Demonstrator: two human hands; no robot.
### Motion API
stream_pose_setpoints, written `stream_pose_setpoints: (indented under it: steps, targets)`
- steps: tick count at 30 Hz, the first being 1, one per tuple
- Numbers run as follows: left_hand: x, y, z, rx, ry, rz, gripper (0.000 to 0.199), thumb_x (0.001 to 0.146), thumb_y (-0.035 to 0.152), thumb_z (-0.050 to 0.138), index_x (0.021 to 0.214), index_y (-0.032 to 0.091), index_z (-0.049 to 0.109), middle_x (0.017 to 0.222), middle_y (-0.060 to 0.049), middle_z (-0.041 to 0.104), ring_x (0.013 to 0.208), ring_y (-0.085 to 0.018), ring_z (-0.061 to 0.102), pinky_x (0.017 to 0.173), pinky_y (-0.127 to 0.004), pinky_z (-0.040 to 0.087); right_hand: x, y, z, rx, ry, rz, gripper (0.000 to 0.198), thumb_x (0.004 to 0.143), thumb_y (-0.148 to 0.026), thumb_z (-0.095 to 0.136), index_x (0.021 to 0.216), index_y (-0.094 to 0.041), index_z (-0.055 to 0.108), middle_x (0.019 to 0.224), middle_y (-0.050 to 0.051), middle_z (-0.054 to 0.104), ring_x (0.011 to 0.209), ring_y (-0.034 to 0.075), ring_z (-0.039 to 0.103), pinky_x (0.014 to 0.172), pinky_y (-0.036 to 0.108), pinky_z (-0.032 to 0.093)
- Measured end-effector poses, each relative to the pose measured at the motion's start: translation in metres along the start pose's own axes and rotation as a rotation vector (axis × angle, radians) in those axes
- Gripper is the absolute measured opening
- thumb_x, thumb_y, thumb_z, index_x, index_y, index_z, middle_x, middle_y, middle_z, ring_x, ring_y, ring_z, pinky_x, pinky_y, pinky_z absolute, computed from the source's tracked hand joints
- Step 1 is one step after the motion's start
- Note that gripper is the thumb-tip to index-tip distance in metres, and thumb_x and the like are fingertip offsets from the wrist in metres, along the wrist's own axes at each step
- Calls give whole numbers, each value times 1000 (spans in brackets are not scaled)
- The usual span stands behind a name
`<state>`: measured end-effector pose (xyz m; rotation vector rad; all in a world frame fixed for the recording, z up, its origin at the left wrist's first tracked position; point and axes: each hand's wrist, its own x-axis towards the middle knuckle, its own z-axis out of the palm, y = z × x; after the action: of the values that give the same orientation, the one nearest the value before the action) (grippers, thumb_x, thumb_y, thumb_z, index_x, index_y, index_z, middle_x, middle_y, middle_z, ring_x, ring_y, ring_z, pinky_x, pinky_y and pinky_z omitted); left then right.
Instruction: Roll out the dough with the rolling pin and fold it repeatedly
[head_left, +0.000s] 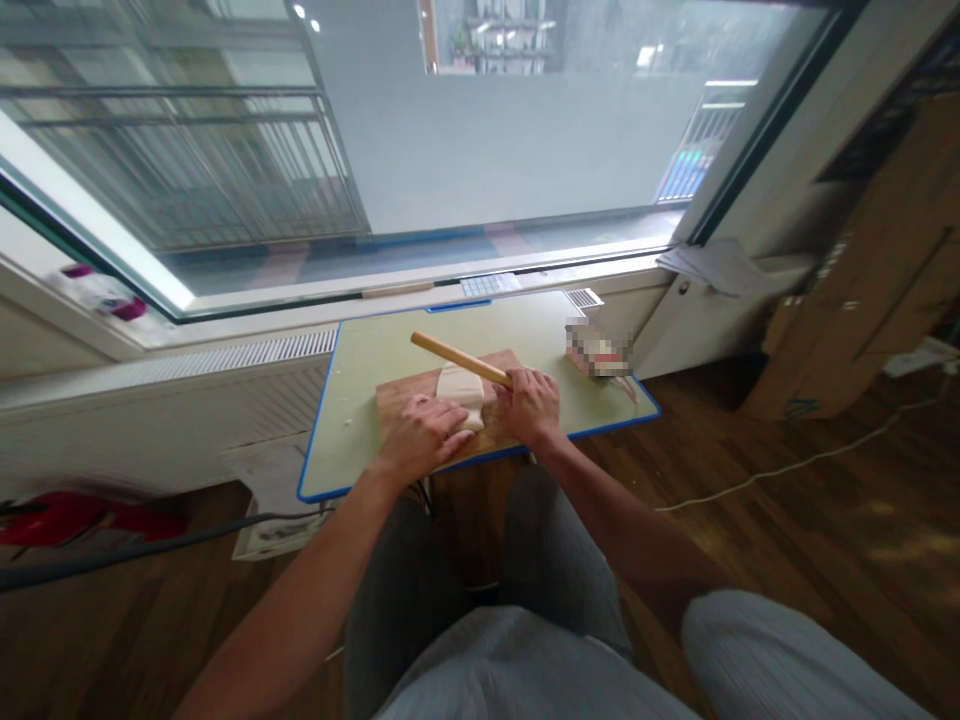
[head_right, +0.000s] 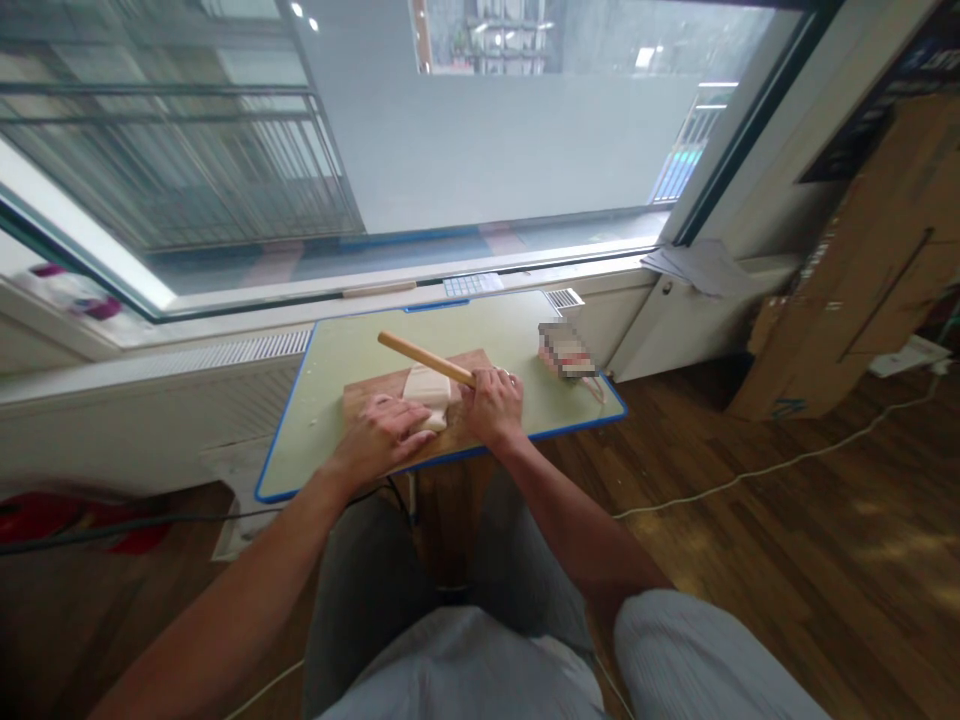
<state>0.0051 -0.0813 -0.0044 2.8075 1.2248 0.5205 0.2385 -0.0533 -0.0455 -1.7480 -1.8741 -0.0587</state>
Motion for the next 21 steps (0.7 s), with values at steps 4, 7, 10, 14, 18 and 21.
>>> stream_pose_setpoints:
  steps: [4,7,10,14,18,21]
  targets:
    - [6,-1,-2,-128,30,-53,26,103,39,62,114,23,79,115,-9,83,111,-28,74,102,-45,50,0,-1,1,-8,-2,2,18,107,-34,63,117,-21,70,119,12,77,115,30,63,104,41,36]
    - [11,-1,-2,-265,61,-158,28,103,41,62,113,23,80,113,-8,84,105,-26,75,97,-41,53,-1,-2,1,-15,-3,8,18,107,-35,64,117,-21,70,118,11,77,114,30,64,103,41,37]
    - [12,2,0,-288,63,-209,31,102,43,62,118,23,80,116,-9,83,107,-26,75,98,-41,53,0,-3,1,-21,-3,11,19,107,-34,64,118,-21,70,118,12,78,113,30,64,103,41,37]
    - [8,6,3,-113,16,-171,33,94,43,72,122,27,78,128,-9,79,125,-31,68,112,-52,46,0,-4,0,-22,-10,7,19,107,-35,63,118,-21,70,119,12,78,114,31,64,103,41,37]
    - [10,6,0,-18,12,-205,25,97,41,66,108,23,79,118,-13,81,120,-33,69,109,-53,44,0,-4,0,-23,-4,3,19,108,-34,62,117,-21,70,119,12,78,113,31,64,102,41,37]
    - [17,1,-5,-55,-3,-267,26,96,41,64,105,22,81,108,-12,82,108,-32,73,100,-47,48,0,-4,1,-18,7,9,18,108,-34,61,116,-21,70,118,13,78,112,30,64,102,41,37]
